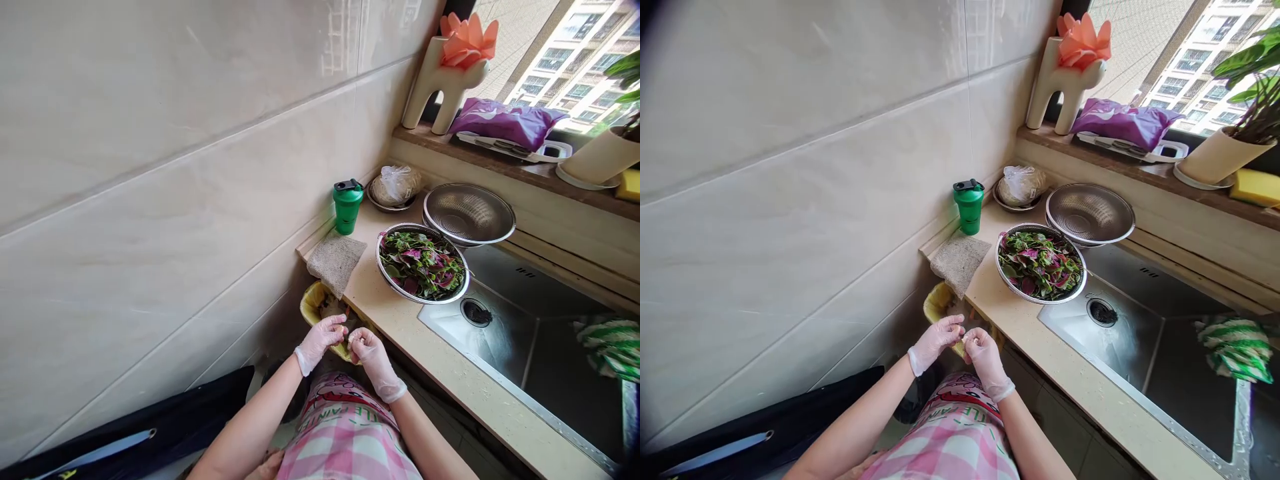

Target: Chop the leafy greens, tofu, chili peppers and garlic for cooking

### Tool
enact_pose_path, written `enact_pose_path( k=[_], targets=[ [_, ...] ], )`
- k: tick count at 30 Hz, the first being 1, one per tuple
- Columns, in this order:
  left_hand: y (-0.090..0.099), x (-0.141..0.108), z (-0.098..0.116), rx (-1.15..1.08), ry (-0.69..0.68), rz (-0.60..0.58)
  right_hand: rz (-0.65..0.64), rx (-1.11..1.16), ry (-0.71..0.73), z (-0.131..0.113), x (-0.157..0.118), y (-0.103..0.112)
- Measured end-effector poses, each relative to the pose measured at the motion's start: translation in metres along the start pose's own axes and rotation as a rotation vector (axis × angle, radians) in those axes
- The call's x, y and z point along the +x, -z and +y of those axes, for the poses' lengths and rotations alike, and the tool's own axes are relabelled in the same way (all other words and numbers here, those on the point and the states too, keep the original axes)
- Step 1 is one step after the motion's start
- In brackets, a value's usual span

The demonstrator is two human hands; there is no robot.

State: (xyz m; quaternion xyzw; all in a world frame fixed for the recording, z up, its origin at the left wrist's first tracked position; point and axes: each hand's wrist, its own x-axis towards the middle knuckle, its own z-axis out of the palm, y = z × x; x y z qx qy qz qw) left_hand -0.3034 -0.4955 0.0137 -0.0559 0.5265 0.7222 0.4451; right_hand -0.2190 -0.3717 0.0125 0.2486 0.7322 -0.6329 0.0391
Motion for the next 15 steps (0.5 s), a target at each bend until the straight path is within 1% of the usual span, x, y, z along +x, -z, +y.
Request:
enact_pose_path(
  k=[3, 6, 8, 12, 15],
  targets=[
    [0.003, 0.006, 0.001, 0.147, -0.061, 0.091, 0.087, -0.210, -0.041, 0.006, 0.018, -0.003],
    [0.004, 0.016, 0.000, 0.318, -0.133, 0.207, 0.125, -0.338, -0.047, 0.008, 0.036, -0.008],
    [0.006, 0.023, -0.001, 0.392, -0.171, 0.264, 0.128, -0.400, -0.023, 0.004, 0.043, -0.010],
    [0.010, 0.034, -0.005, 0.480, -0.229, 0.311, 0.110, -0.434, 0.042, -0.005, 0.045, -0.009],
    [0.013, 0.039, -0.006, 0.559, -0.272, 0.294, 0.098, -0.410, 0.064, -0.007, 0.044, -0.008]
  ],
)
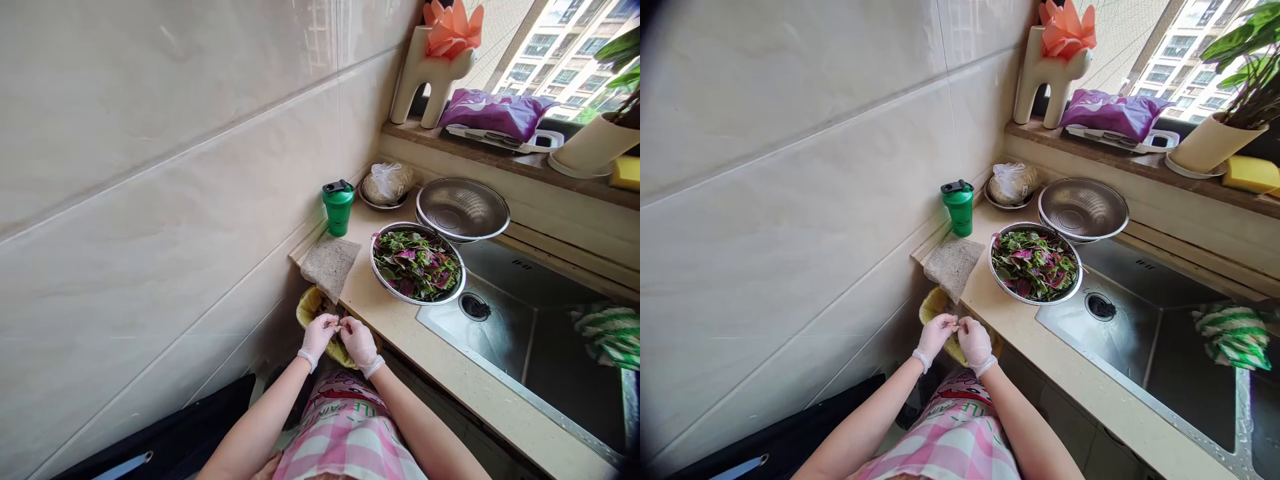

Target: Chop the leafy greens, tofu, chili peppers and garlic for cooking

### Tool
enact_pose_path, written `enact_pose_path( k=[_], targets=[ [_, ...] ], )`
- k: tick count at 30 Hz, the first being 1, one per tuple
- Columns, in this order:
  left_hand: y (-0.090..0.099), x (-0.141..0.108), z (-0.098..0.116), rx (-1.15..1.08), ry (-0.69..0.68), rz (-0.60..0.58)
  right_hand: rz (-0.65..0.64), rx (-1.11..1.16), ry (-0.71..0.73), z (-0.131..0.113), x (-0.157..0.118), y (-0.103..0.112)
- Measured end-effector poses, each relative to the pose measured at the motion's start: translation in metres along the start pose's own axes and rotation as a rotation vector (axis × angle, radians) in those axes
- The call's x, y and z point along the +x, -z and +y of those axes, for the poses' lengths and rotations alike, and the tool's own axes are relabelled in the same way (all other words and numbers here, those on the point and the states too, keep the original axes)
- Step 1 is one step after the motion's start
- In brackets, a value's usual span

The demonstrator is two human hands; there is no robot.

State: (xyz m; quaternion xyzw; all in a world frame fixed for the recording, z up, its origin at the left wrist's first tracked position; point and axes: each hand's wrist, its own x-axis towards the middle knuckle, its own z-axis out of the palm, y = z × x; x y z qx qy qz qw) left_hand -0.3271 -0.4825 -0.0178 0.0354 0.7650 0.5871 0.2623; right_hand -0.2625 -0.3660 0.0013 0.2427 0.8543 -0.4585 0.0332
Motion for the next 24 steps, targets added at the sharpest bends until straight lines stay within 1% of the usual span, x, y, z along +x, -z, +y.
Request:
enact_pose_path(
  k=[4, 7, 11, 15, 18, 21, 24],
  targets=[
    [-0.003, 0.000, 0.004, 0.110, -0.103, -0.058, 0.010, 0.052, 0.010, 0.003, 0.002, 0.000],
    [-0.006, -0.004, 0.011, 0.132, -0.159, -0.069, 0.028, 0.081, 0.008, 0.005, 0.003, 0.002],
    [-0.007, -0.010, 0.016, 0.139, -0.187, -0.049, 0.043, 0.112, 0.008, 0.002, 0.001, 0.005],
    [-0.006, -0.015, 0.015, 0.185, -0.205, -0.061, 0.056, 0.162, -0.011, 0.000, -0.002, 0.004],
    [-0.004, -0.013, 0.014, 0.126, -0.167, -0.108, 0.053, 0.240, -0.017, 0.003, -0.003, 0.002],
    [0.000, -0.008, 0.015, -0.022, -0.068, -0.165, 0.037, 0.348, -0.024, 0.007, -0.002, 0.000],
    [0.005, -0.003, 0.017, -0.177, -0.012, -0.236, 0.012, 0.468, -0.031, 0.010, -0.003, -0.001]
  ],
)
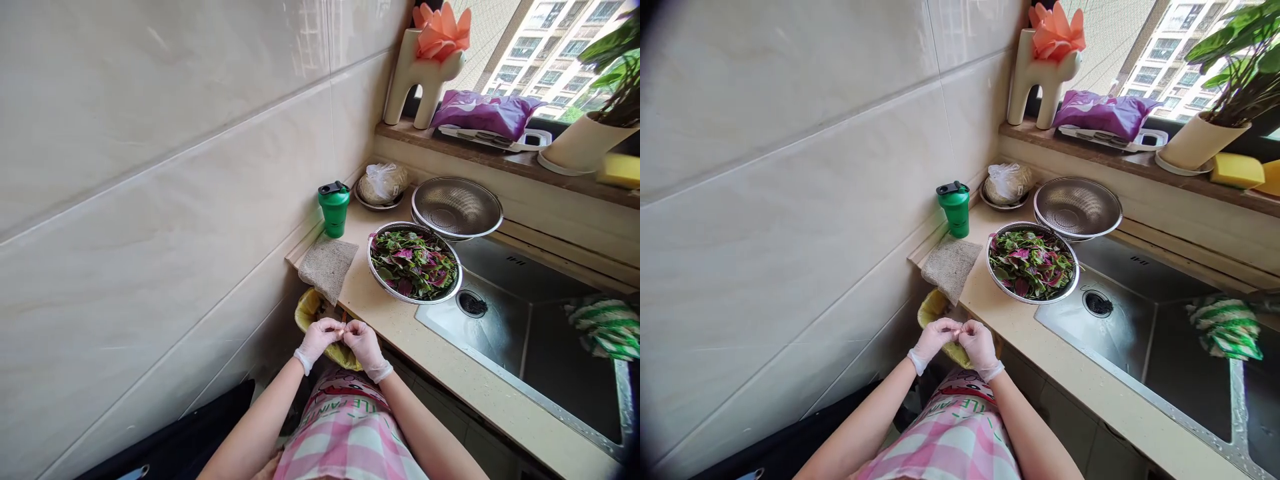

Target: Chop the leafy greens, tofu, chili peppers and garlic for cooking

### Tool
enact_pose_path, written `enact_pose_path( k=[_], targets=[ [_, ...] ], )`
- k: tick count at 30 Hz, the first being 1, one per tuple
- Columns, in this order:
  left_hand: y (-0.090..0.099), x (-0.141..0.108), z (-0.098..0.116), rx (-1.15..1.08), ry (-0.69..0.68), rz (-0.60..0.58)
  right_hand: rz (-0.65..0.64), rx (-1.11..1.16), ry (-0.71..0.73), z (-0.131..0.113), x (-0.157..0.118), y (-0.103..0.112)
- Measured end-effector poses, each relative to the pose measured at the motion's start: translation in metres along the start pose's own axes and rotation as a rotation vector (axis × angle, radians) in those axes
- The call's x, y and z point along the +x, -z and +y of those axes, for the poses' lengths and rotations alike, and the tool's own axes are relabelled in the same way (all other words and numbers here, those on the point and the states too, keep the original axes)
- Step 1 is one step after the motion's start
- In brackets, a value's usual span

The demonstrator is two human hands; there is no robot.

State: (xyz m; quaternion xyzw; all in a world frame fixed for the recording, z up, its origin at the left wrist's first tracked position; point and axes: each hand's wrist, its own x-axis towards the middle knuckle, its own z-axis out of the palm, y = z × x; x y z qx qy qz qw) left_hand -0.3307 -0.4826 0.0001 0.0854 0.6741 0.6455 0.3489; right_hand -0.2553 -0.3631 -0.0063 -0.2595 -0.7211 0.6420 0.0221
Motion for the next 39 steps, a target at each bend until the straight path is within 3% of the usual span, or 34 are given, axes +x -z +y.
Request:
enact_pose_path(
  k=[4, 7, 11, 17, 20, 31, 36, 39],
  targets=[
    [0.002, -0.002, -0.001, -0.214, 0.176, -0.137, -0.037, 0.144, -0.017, 0.000, -0.004, -0.001],
    [-0.004, -0.005, -0.005, -0.312, 0.282, -0.089, -0.055, 0.220, -0.027, -0.001, -0.007, -0.002],
    [-0.011, -0.010, -0.006, -0.301, 0.231, -0.034, -0.064, 0.287, -0.037, -0.002, -0.010, -0.002],
    [-0.002, -0.011, -0.007, -0.291, 0.185, -0.215, -0.115, 0.367, -0.066, -0.002, -0.012, -0.002],
    [0.002, -0.009, -0.007, -0.278, 0.172, -0.248, -0.114, 0.398, -0.087, -0.002, -0.011, -0.002],
    [-0.002, -0.006, 0.001, -0.059, -0.007, -0.125, -0.070, 0.352, -0.092, 0.004, -0.009, 0.000],
    [-0.006, -0.008, -0.004, -0.013, -0.002, -0.063, -0.082, 0.329, -0.092, -0.003, -0.011, -0.001],
    [-0.005, -0.009, -0.007, -0.108, 0.062, -0.045, -0.074, 0.304, -0.100, -0.002, -0.010, -0.001]
  ],
)
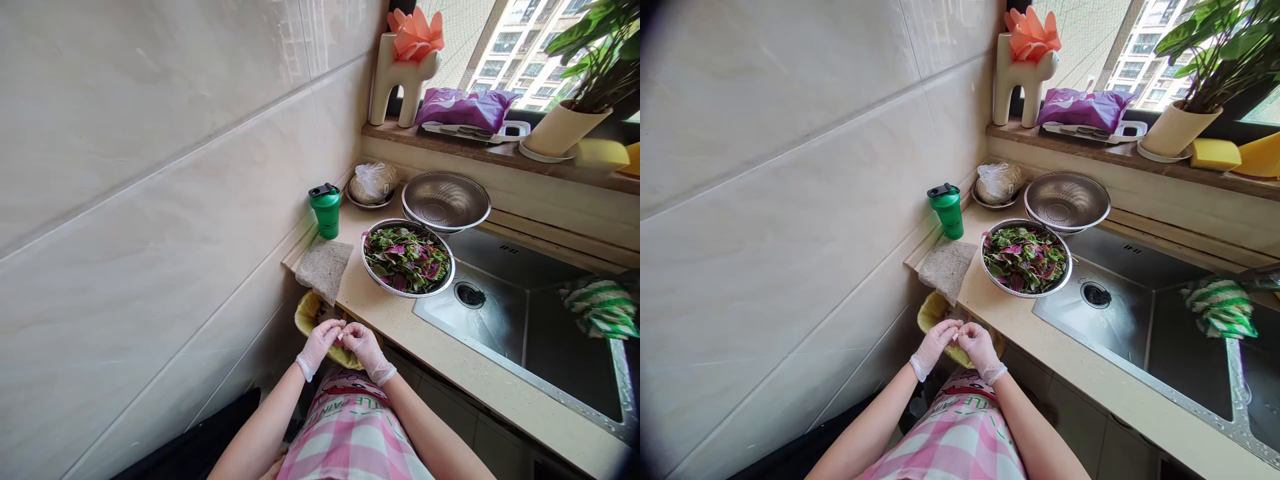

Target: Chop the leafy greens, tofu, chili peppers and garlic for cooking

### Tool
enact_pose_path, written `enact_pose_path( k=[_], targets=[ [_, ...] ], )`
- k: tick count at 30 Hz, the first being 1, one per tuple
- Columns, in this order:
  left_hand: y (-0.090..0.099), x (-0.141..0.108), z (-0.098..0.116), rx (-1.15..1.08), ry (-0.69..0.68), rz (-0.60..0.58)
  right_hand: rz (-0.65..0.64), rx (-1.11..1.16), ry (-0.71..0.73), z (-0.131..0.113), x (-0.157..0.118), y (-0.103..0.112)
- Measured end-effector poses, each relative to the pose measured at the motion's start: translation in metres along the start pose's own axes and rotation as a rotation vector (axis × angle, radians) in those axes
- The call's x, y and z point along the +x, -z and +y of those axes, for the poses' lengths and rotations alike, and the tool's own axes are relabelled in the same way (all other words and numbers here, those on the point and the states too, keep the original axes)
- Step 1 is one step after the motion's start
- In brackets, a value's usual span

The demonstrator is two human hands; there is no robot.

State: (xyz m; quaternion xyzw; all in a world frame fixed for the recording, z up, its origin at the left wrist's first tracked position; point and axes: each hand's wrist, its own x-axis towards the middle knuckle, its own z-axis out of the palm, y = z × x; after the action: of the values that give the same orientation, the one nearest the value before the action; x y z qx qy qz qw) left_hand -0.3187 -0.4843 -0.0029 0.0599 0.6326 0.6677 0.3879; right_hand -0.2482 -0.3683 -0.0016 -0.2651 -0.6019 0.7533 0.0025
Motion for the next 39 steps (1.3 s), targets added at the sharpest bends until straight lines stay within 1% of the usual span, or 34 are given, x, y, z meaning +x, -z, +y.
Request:
enact_pose_path(
  k=[2, 4, 7, 9, 11, 14, 16, 20, 24, 27, 30, 33, 37, 39],
  targets=[
    [0.003, -0.001, -0.001, -0.109, 0.030, 0.012, 0.035, -0.031, -0.012, 0.004, 0.003, 0.002],
    [0.006, -0.001, -0.002, -0.181, 0.031, 0.040, 0.089, -0.074, -0.028, 0.009, 0.006, 0.004],
    [0.010, 0.001, -0.002, -0.145, 0.016, 0.067, 0.153, -0.141, -0.037, 0.014, 0.011, 0.006],
    [0.012, 0.003, -0.003, -0.073, 0.004, 0.075, 0.158, -0.168, -0.028, 0.013, 0.013, 0.005],
    [0.012, 0.006, -0.006, 0.028, -0.026, 0.082, 0.130, -0.169, -0.027, 0.011, 0.014, 0.002],
    [0.011, 0.007, -0.009, 0.243, -0.134, 0.073, 0.071, -0.134, -0.068, 0.009, 0.015, -0.003],
    [0.010, 0.007, -0.011, 0.387, -0.227, 0.041, 0.057, -0.101, -0.102, 0.009, 0.015, -0.005],
    [0.004, 0.006, -0.015, 0.603, -0.375, -0.012, 0.094, -0.048, -0.160, 0.012, 0.015, -0.003],
    [-0.005, 0.006, -0.023, 0.681, -0.428, 0.018, 0.133, 0.007, -0.223, 0.015, 0.015, -0.002],
    [-0.011, 0.004, -0.025, 0.657, -0.419, 0.027, 0.152, 0.043, -0.250, 0.015, 0.015, -0.001],
    [-0.015, 0.001, -0.020, 0.568, -0.379, 0.025, 0.166, 0.072, -0.255, 0.012, 0.014, 0.000],
    [-0.016, -0.001, -0.012, 0.418, -0.273, 0.024, 0.168, 0.092, -0.238, 0.009, 0.014, 0.001],
    [-0.011, 0.000, -0.002, 0.122, -0.102, -0.005, 0.146, 0.094, -0.215, 0.008, 0.013, 0.000],
    [-0.008, 0.000, 0.000, 0.045, -0.058, -0.029, 0.133, 0.082, -0.207, 0.010, 0.013, -0.001]
  ],
)
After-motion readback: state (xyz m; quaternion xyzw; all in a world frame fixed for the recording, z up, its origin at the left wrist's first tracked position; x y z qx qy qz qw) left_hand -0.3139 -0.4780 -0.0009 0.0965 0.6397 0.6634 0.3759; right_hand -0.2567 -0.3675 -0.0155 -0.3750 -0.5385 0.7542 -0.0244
